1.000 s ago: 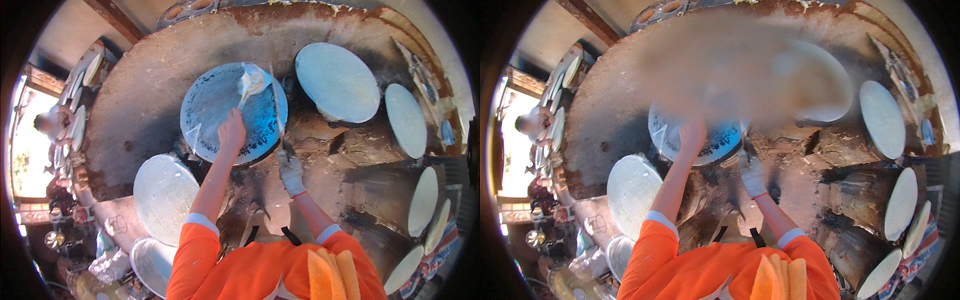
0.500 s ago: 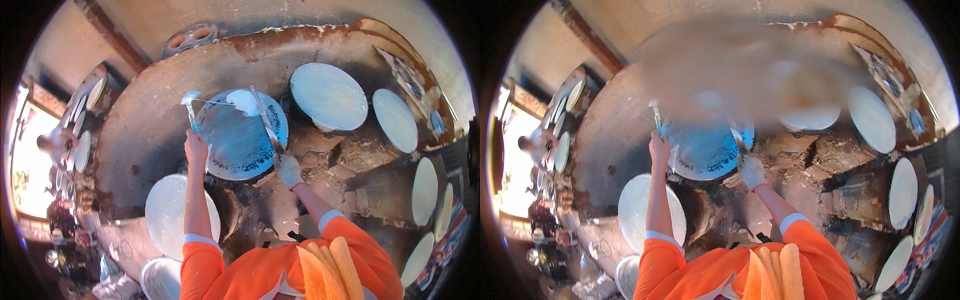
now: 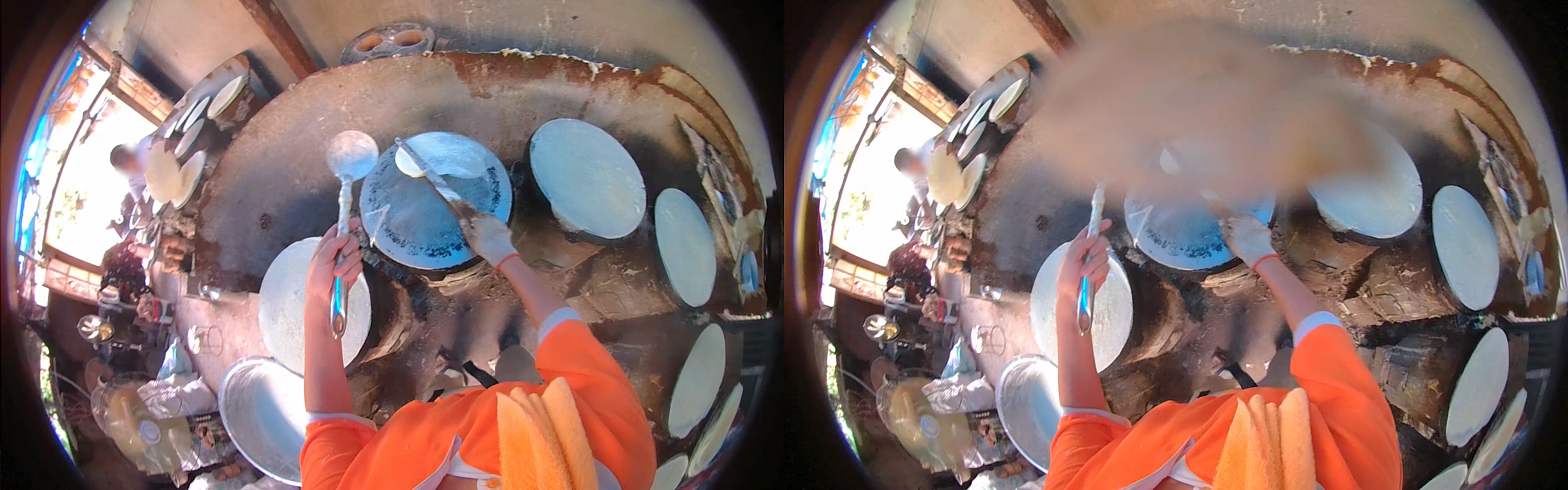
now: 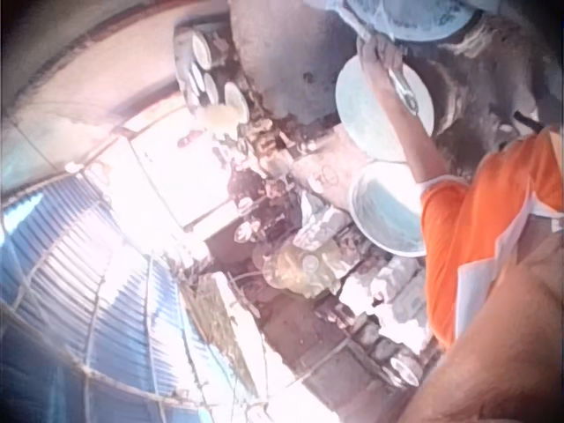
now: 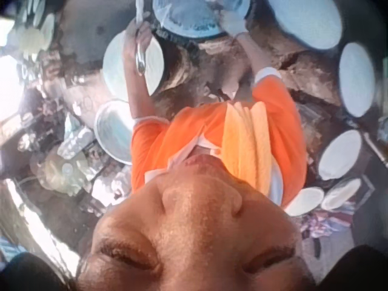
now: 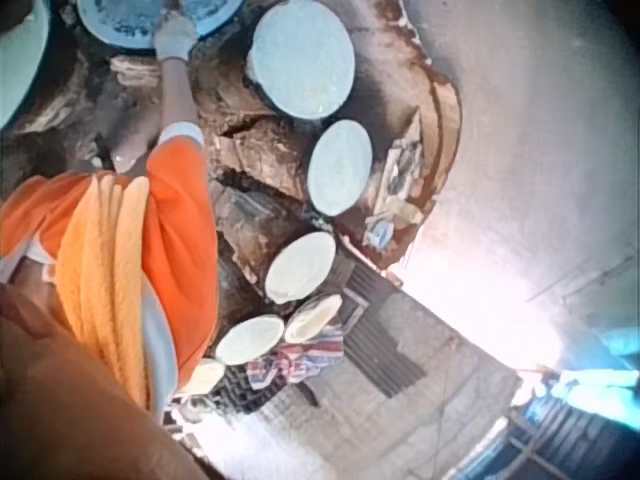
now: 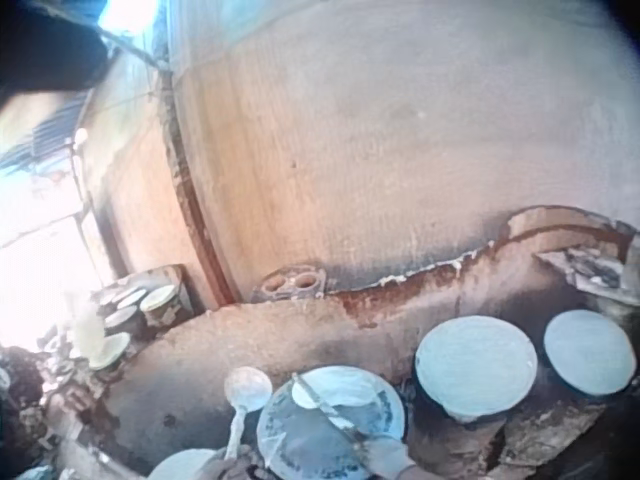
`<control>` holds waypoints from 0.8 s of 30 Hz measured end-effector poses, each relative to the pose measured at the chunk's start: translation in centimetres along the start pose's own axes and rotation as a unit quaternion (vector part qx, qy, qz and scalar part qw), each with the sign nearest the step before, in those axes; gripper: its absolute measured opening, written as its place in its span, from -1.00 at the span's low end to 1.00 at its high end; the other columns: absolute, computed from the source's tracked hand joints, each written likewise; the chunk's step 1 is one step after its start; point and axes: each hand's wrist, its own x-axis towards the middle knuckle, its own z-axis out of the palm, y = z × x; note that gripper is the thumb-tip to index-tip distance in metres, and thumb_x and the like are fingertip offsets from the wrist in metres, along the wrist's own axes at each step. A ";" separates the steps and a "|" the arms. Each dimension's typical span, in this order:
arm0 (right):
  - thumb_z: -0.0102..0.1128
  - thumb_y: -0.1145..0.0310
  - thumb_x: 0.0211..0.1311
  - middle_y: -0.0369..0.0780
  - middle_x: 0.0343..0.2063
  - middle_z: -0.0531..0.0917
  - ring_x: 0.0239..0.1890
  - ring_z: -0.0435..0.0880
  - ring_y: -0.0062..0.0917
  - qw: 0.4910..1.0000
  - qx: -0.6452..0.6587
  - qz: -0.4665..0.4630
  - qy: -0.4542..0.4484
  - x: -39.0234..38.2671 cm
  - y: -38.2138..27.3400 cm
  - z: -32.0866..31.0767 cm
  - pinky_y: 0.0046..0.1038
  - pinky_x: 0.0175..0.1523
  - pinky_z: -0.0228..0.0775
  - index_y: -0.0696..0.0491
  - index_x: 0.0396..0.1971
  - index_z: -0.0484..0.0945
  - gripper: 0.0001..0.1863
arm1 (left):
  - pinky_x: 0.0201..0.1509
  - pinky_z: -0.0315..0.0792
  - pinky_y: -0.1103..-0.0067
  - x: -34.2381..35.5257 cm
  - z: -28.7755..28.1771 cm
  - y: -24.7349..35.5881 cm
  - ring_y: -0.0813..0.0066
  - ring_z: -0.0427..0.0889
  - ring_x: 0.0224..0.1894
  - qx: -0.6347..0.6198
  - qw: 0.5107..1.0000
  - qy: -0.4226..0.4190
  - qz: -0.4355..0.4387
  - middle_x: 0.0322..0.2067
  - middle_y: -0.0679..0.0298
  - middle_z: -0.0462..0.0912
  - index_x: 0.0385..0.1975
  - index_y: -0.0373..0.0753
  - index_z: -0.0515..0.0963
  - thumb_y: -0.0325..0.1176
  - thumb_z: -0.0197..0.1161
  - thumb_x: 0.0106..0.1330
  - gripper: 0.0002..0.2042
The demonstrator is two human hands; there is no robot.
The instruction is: The person ladles batter onto several hot griddles and spreads it into thin circles using a wooden spreader. They flip the crepes with a ladle and stack the cooked ones on a nearby surface. The process is repeated continuously across multiple griddles.
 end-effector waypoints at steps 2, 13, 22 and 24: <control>-0.26 0.07 0.23 -0.06 -0.32 0.57 -0.26 0.54 -0.17 0.998 0.013 0.063 0.022 -1.2 2.4 -1.7 -0.21 -0.14 0.41 0.10 -0.37 0.54 -0.55 | -0.78 0.06 0.76 -1.2 0.4 0.0 0.75 0.14 -0.82 0.021 1.000 0.000 0.020 -0.64 0.40 0.20 -0.04 -0.34 0.29 -0.48 -0.16 0.29 -0.74; -0.34 0.05 0.24 -0.05 -0.33 0.57 -0.23 0.54 -0.18 0.992 0.035 -0.029 -0.119 0.9 -0.3 -2.6 -0.21 -0.09 0.38 0.11 -0.38 0.55 -0.50 | -0.77 0.08 0.71 -0.9 1.0 -2.7 0.71 0.15 -0.81 0.181 0.962 0.200 0.050 -0.64 0.38 0.27 0.00 -0.25 0.29 -0.32 -0.10 0.34 -0.72; -0.31 0.07 0.24 -0.04 -0.37 0.59 -0.22 0.56 -0.21 0.976 -0.033 -0.053 -0.210 3.9 2.4 -3.5 -0.23 -0.12 0.40 0.06 -0.11 0.43 -0.55 | -0.79 0.13 0.67 5.7 -0.8 -3.1 0.68 0.17 -0.84 0.309 0.918 0.246 0.026 -0.67 0.38 0.28 -0.15 -0.28 0.33 -0.29 -0.15 0.36 -0.77; -0.27 0.07 0.23 -0.03 -0.40 0.58 -0.32 0.56 -0.18 0.977 -0.010 -0.039 -0.210 3.0 0.3 -2.1 -0.22 -0.17 0.40 0.07 -0.32 0.52 -0.57 | -0.82 0.15 0.66 7.6 -1.6 -4.2 0.68 0.19 -0.85 0.313 0.916 0.247 0.038 -0.70 0.39 0.26 -0.30 -0.28 0.36 -0.31 -0.16 0.35 -0.81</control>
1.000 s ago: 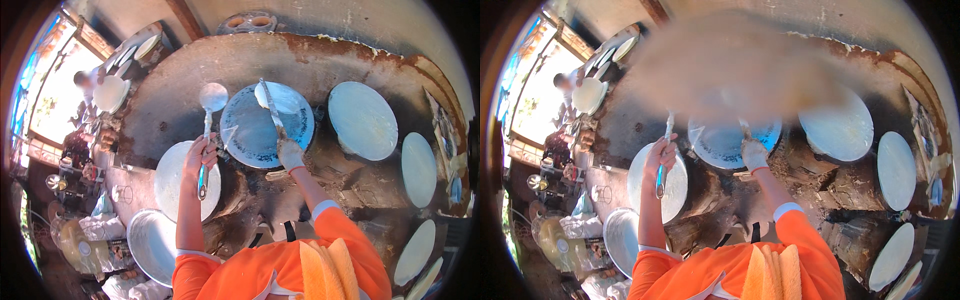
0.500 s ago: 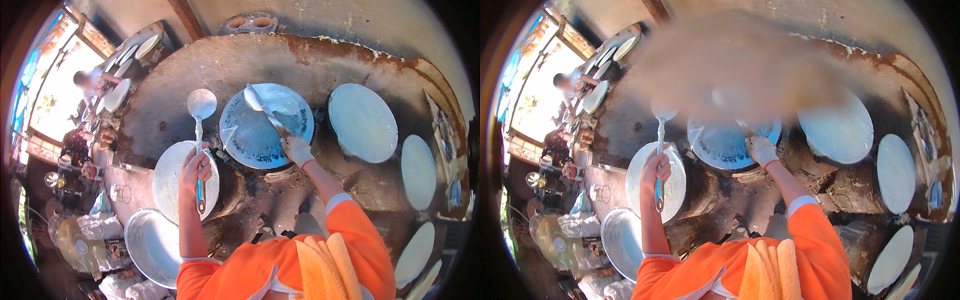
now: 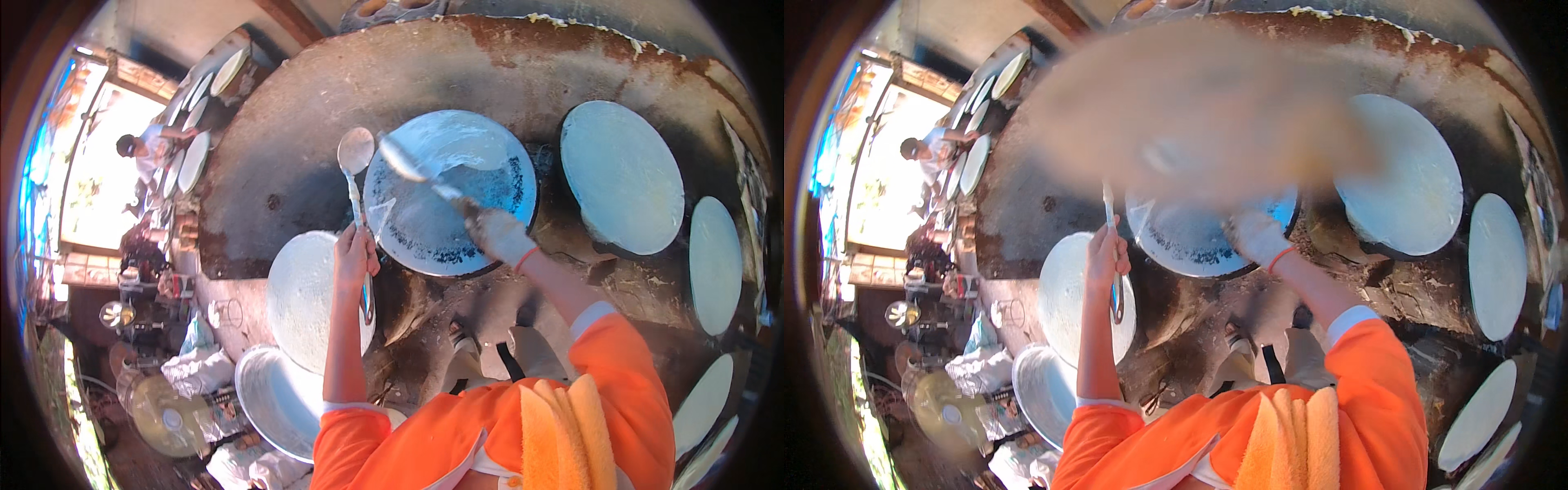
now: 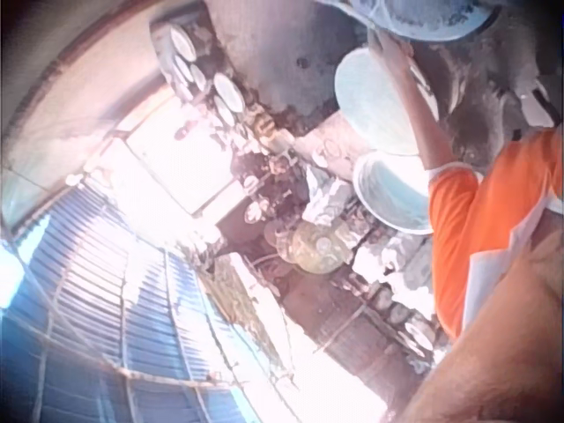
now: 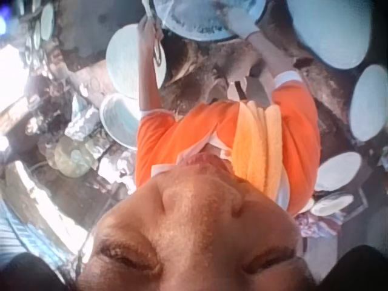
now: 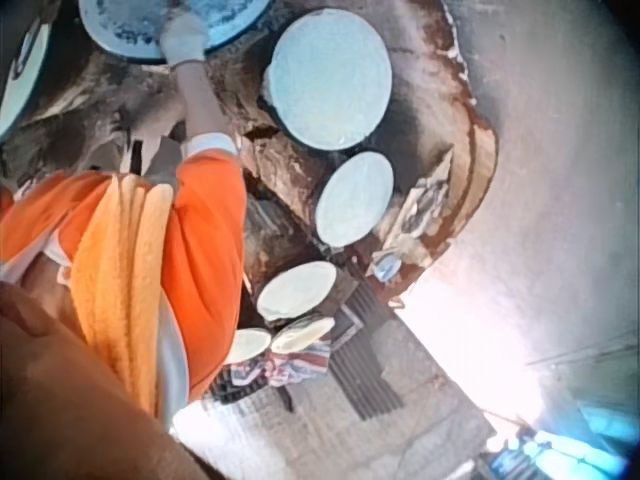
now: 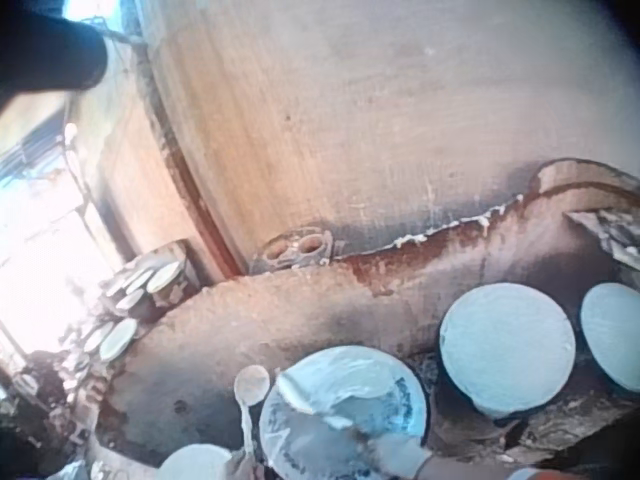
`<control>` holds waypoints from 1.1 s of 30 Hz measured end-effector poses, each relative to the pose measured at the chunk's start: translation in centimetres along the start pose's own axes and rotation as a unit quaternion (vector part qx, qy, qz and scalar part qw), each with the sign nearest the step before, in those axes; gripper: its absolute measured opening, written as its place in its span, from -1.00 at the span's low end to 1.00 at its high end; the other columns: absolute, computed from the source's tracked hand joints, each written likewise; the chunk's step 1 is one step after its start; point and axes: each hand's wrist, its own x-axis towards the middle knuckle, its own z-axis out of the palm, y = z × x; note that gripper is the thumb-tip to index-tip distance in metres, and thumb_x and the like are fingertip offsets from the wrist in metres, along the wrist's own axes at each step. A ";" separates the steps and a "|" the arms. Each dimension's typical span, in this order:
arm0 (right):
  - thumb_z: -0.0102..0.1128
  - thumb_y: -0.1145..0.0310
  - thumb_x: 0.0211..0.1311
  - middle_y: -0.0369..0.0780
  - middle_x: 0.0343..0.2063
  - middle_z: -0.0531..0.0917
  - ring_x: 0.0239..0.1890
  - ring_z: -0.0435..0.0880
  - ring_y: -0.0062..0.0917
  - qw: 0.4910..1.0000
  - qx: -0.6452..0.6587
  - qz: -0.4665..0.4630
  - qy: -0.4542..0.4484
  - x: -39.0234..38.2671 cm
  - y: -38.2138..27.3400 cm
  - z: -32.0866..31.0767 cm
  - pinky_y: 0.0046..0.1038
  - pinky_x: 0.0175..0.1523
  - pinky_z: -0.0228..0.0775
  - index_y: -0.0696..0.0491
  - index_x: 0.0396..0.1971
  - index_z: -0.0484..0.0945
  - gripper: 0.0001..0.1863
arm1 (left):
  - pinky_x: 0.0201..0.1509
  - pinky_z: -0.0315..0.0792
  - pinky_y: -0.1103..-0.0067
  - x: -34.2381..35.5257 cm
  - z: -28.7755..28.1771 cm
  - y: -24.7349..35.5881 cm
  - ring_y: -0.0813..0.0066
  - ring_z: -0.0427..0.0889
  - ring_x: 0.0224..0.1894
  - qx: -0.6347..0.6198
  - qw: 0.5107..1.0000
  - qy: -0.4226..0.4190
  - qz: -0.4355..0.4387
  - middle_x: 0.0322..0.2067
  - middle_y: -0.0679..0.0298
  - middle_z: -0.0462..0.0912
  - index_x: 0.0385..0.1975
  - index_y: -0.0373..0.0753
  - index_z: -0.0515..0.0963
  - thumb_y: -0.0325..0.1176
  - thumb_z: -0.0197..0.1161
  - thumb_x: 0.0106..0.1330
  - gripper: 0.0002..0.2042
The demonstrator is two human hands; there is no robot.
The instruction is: The person ladles batter onto several hot griddles and spreads it into thin circles using a wooden spreader. They flip the crepes with a ladle and stack the cooked ones on a nearby surface. The process is repeated continuously across multiple griddles.
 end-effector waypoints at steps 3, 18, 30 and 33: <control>-0.27 0.12 0.25 -0.05 -0.36 0.59 -0.25 0.56 -0.21 0.995 0.021 -0.069 0.073 -1.0 1.4 2.1 -0.25 -0.15 0.42 0.02 -0.07 0.37 -0.61 | -0.84 0.14 0.68 1.5 -0.5 -1.4 0.68 0.20 -0.86 0.041 0.999 -0.017 0.017 -0.72 0.39 0.25 -0.34 -0.28 0.38 -0.34 -0.15 0.33 -0.82; -0.05 0.15 0.20 -0.11 -0.02 0.47 -0.05 0.49 -0.30 0.969 0.246 -0.015 -0.016 -1.6 0.8 1.3 -0.47 0.01 0.31 -0.04 -0.01 0.43 -0.61 | -0.35 0.38 0.21 0.3 -1.9 -7.3 -0.04 0.52 -0.37 0.631 0.762 0.078 0.125 -0.23 -0.10 0.47 0.22 -0.14 0.02 -0.31 -0.10 0.28 -0.51; -0.02 0.21 0.16 -0.07 -0.50 0.56 -0.53 0.47 -0.32 0.943 0.226 -0.193 0.150 -0.6 2.0 4.0 -0.42 -0.37 0.31 0.09 -0.06 0.43 -0.62 | -0.35 0.38 0.22 -12.7 1.4 -9.9 -0.03 0.52 -0.38 0.619 0.774 0.129 0.041 -0.31 -0.02 0.48 0.24 -0.13 0.00 -0.32 -0.07 0.26 -0.47; -0.04 0.21 0.20 -0.27 -0.51 0.56 -0.61 0.40 -0.54 0.839 0.528 -0.111 -0.073 -3.5 3.0 5.6 -0.51 -0.47 0.27 0.07 -0.01 0.39 -0.60 | -0.36 0.38 0.24 -15.1 0.7 -12.3 -0.05 0.51 -0.38 0.551 0.826 0.106 0.049 -0.33 -0.02 0.48 0.24 -0.13 0.02 -0.35 -0.05 0.25 -0.47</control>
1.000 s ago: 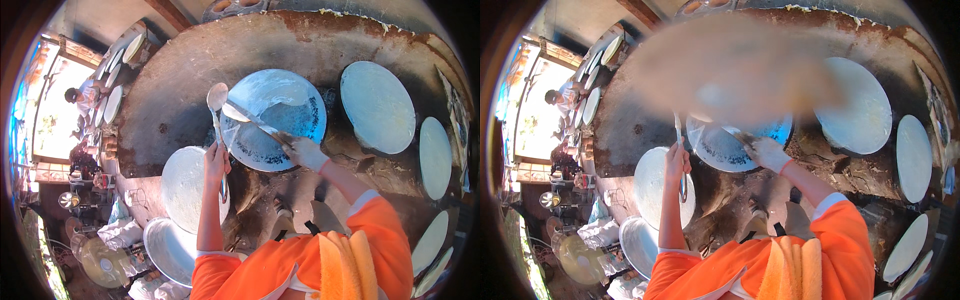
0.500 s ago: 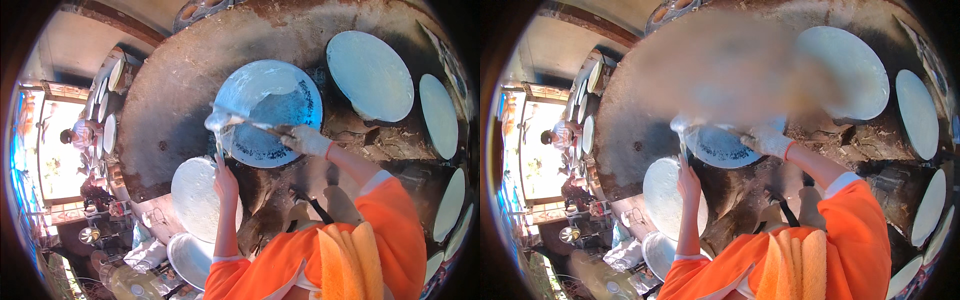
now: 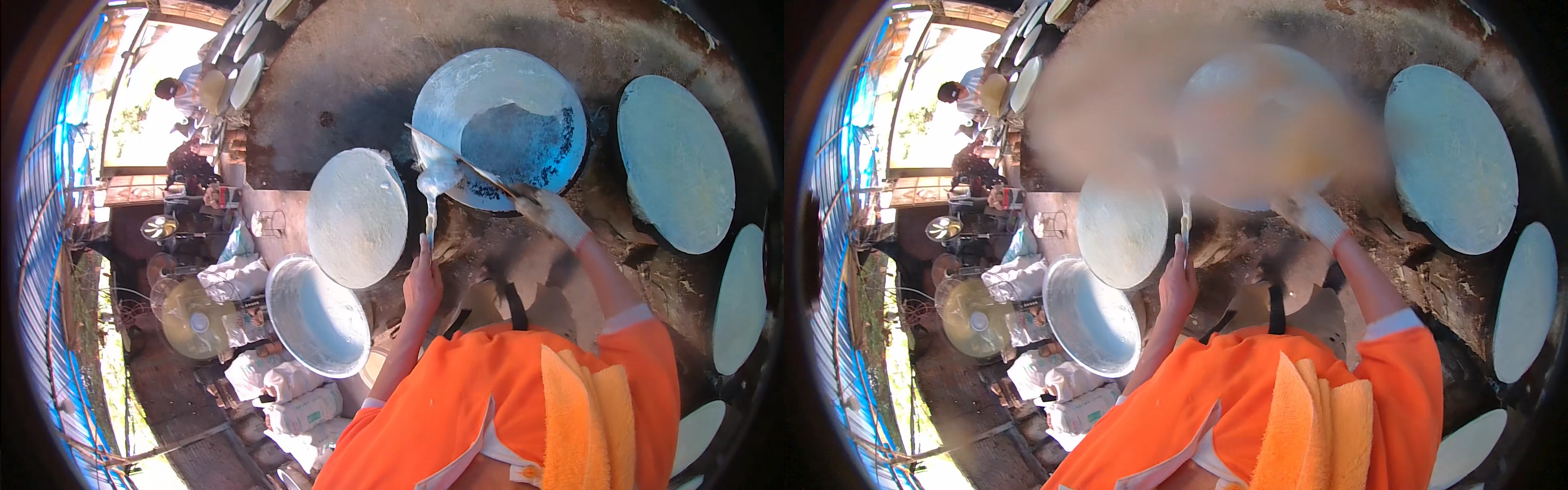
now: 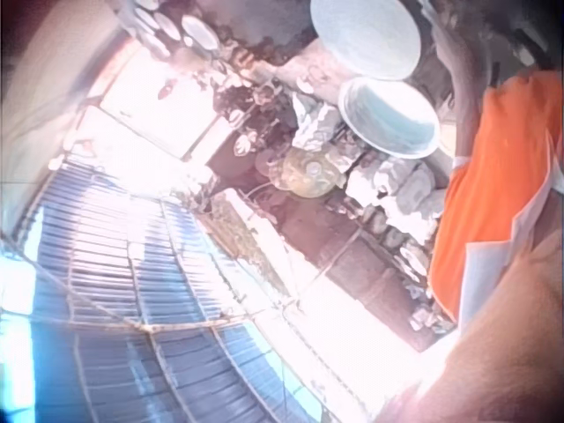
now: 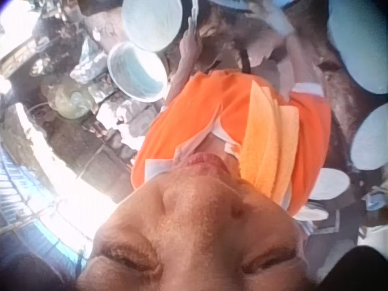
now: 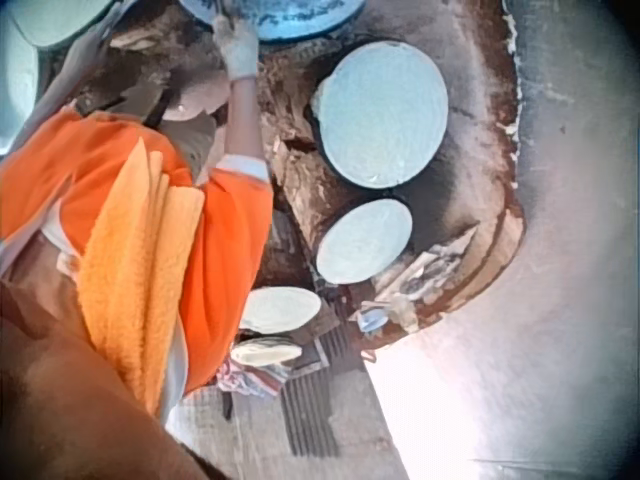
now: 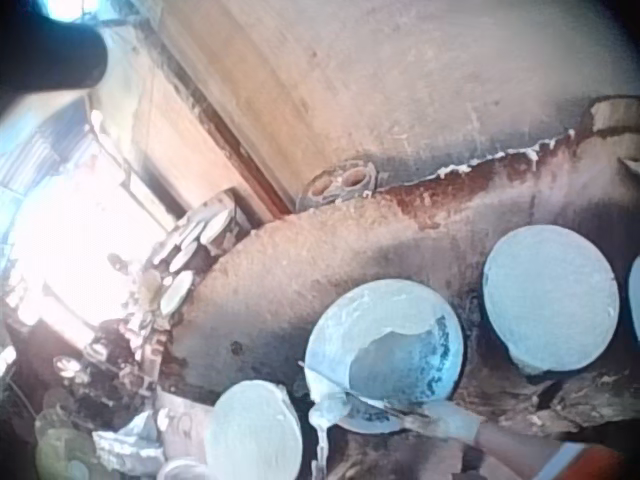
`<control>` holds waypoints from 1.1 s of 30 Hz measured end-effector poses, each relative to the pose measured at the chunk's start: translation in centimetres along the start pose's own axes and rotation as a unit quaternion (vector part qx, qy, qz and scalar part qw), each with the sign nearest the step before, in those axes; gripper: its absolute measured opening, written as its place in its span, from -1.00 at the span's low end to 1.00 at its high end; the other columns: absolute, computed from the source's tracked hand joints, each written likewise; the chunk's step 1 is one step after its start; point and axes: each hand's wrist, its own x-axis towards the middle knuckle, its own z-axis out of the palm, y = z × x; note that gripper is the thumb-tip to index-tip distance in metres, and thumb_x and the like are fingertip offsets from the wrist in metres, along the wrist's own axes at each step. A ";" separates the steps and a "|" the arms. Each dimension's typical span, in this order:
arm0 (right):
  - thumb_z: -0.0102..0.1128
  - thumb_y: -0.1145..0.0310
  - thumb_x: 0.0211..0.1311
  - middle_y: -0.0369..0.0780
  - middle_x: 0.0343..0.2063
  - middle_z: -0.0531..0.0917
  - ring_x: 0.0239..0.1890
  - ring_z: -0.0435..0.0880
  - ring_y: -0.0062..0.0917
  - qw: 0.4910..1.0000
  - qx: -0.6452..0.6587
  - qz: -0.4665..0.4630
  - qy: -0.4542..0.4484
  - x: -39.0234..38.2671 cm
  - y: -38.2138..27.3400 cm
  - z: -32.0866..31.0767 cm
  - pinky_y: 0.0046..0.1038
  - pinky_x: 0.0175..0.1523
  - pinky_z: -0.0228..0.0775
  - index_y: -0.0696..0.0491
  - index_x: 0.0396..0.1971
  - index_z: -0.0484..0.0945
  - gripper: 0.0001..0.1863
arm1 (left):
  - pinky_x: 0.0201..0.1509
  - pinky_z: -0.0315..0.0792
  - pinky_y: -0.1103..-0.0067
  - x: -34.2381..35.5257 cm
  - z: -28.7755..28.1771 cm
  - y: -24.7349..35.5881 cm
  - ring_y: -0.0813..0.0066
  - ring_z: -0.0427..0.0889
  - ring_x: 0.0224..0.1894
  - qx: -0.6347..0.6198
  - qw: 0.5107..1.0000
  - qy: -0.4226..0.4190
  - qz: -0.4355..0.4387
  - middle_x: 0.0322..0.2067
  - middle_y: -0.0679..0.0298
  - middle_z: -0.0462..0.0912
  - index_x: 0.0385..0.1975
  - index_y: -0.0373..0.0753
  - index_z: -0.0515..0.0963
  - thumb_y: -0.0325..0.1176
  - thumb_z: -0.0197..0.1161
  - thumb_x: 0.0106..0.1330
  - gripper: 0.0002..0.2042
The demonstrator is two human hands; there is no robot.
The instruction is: The person ladles batter onto several hot griddles and spreads it into thin circles using a wooden spreader. They flip the crepes with a ladle and stack the cooked ones on a nearby surface. The process is repeated continuously across multiple griddles.
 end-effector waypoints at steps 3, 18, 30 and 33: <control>0.10 0.10 0.12 -0.38 -0.72 0.40 -0.72 0.36 -0.68 0.986 0.015 0.168 0.012 -8.1 -4.7 -0.7 -0.62 -0.60 0.27 0.04 -0.37 0.43 -0.71 | -0.46 0.36 0.43 -2.6 -1.6 -3.2 0.26 0.54 -0.46 -0.162 0.984 -0.035 0.069 -0.41 0.14 0.50 0.21 -0.24 0.07 -0.40 -0.08 0.29 -0.53; -0.03 0.07 0.22 -0.39 -0.64 0.42 -0.70 0.35 -0.66 0.820 0.502 0.150 0.230 -2.2 -1.4 25.1 -0.63 -0.64 0.23 -0.04 -0.33 0.40 -0.74 | -0.22 0.33 0.68 -0.9 -10.6 0.5 0.65 0.40 -0.24 -0.545 0.633 -0.487 0.257 -0.32 0.36 0.40 0.12 -0.27 0.15 -0.40 0.19 0.16 -0.47; -0.09 0.04 0.24 -0.40 -0.77 0.36 -0.88 0.21 -0.69 0.884 0.394 0.099 0.231 -8.5 2.9 25.1 -0.56 -0.78 0.11 -0.07 -0.51 0.33 -0.71 | -0.25 0.21 0.69 -12.9 -13.7 4.3 0.63 0.27 -0.31 -0.510 0.564 -0.621 0.190 -0.32 0.29 0.29 0.12 -0.33 0.11 -0.46 0.08 0.19 -0.51; -0.12 0.06 0.26 -0.40 -0.75 0.33 -0.87 0.18 -0.70 0.867 0.404 0.141 0.254 -11.3 0.2 21.9 -0.58 -0.76 0.09 -0.10 -0.31 0.34 -0.77 | -0.39 0.19 0.74 -13.4 -16.9 4.8 0.67 0.26 -0.40 -0.623 0.477 -0.594 0.181 -0.30 0.32 0.28 0.19 -0.29 0.01 -0.53 0.02 0.18 -0.45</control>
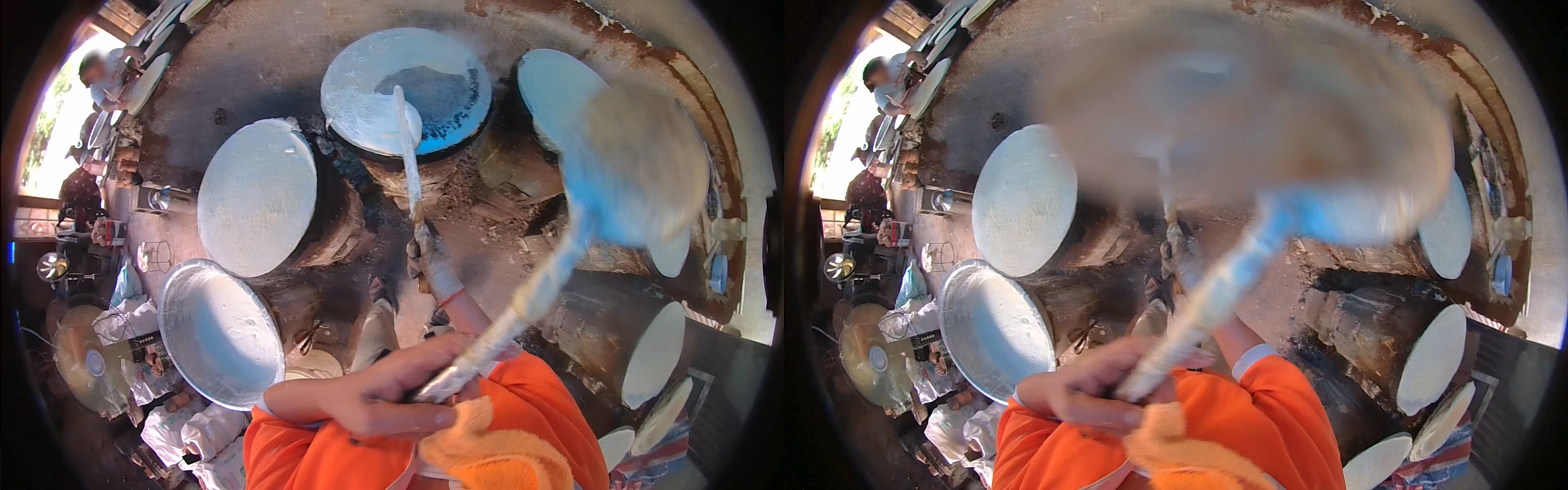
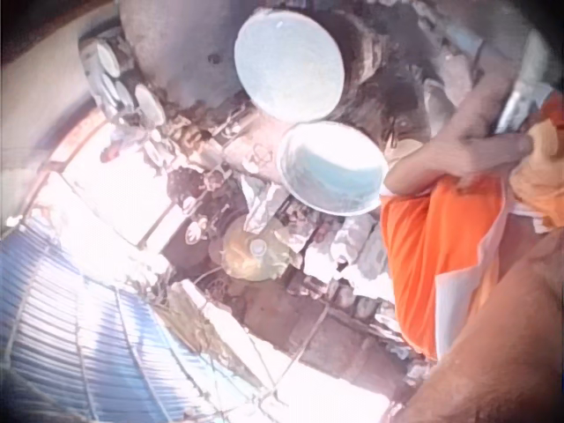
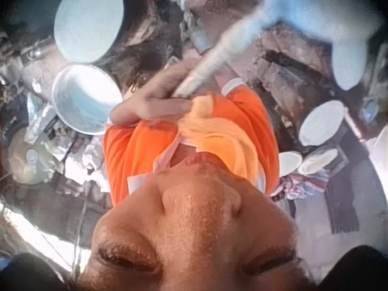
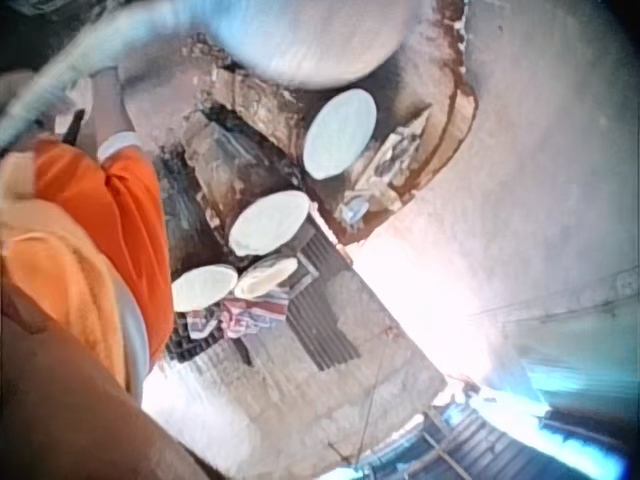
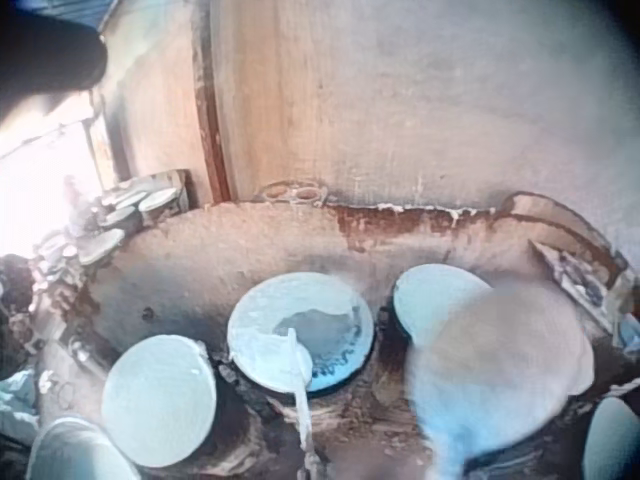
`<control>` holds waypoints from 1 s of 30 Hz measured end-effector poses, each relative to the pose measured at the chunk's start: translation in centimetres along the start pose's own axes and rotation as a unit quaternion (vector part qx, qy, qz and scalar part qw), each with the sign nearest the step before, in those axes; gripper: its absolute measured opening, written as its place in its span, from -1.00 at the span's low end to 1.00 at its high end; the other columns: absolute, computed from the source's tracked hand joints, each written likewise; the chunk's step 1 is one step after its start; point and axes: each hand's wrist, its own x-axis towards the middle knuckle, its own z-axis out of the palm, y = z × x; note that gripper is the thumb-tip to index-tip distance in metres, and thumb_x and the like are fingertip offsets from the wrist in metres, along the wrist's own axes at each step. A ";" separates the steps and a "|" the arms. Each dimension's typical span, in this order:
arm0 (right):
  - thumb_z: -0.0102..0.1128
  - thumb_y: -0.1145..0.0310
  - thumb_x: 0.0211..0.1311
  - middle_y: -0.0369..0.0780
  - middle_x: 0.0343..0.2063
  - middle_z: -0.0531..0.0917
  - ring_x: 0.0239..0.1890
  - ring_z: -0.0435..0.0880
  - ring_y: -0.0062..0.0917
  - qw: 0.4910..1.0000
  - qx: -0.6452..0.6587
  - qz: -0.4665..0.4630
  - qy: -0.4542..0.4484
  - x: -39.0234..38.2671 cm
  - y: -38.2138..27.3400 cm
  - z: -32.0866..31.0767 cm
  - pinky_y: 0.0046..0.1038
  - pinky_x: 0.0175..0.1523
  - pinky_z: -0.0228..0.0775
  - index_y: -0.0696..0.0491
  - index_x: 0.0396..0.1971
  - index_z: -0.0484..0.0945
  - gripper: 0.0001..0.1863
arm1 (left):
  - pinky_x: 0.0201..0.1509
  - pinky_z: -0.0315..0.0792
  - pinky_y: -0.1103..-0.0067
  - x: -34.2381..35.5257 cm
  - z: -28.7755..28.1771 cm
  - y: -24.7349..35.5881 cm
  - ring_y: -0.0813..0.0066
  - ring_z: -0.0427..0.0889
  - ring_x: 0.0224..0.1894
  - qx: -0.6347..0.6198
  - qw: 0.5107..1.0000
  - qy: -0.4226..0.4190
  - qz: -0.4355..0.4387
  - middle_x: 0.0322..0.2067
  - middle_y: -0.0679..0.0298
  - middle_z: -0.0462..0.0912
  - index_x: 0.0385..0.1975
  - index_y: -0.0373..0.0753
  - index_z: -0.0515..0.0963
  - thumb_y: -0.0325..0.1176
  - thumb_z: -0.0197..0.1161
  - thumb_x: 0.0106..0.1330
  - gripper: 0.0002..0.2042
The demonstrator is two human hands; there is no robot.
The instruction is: The person ladles batter onto several hot griddles and spreads it into thin circles using a wooden spreader. They flip the crepes with a ladle and stack the cooked ones on a nearby surface. The process is repeated continuously across multiple griddles.
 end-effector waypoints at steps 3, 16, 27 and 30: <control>-0.16 0.11 0.29 -0.30 -0.53 0.42 -0.57 0.33 -0.62 0.982 -0.136 -0.131 -0.029 1.8 0.9 -2.9 -0.52 -0.49 0.22 -0.09 -0.12 0.35 -0.72 | -0.62 0.15 0.76 -0.2 1.5 2.4 0.71 0.28 -0.58 -0.180 0.984 0.010 0.015 -0.35 0.27 0.33 0.19 -0.34 -0.09 -0.50 0.00 0.19 -0.42; -0.14 0.10 0.27 -0.25 -0.48 0.51 -0.44 0.48 -0.54 0.883 -0.436 -0.148 -0.090 2.1 10.0 6.5 -0.51 -0.35 0.35 0.03 -0.18 0.41 -0.67 | -0.60 0.15 0.79 1.2 0.6 4.2 0.76 0.31 -0.63 -0.226 0.958 0.020 0.173 -0.56 0.28 0.42 -0.02 -0.39 0.18 -0.15 -0.07 0.22 -0.54; -0.10 0.09 0.24 -0.29 -0.57 0.50 -0.49 0.46 -0.53 0.872 -0.425 -0.228 0.080 0.7 -3.5 -12.0 -0.54 -0.38 0.34 0.07 -0.16 0.42 -0.63 | -0.52 0.20 0.80 3.7 4.7 5.9 0.71 0.35 -0.62 -0.277 0.959 -0.007 0.067 -0.62 0.29 0.48 -0.17 -0.41 0.35 -0.08 -0.09 0.19 -0.54; -0.08 0.07 0.23 -0.29 -0.55 0.50 -0.47 0.47 -0.52 0.846 -0.491 -0.185 0.094 1.0 -5.1 -14.3 -0.57 -0.33 0.35 0.09 -0.19 0.43 -0.62 | -0.55 0.24 0.76 2.3 2.1 5.3 0.65 0.37 -0.62 -0.220 0.972 -0.034 0.080 -0.59 0.24 0.48 -0.11 -0.41 0.30 -0.18 -0.05 0.15 -0.58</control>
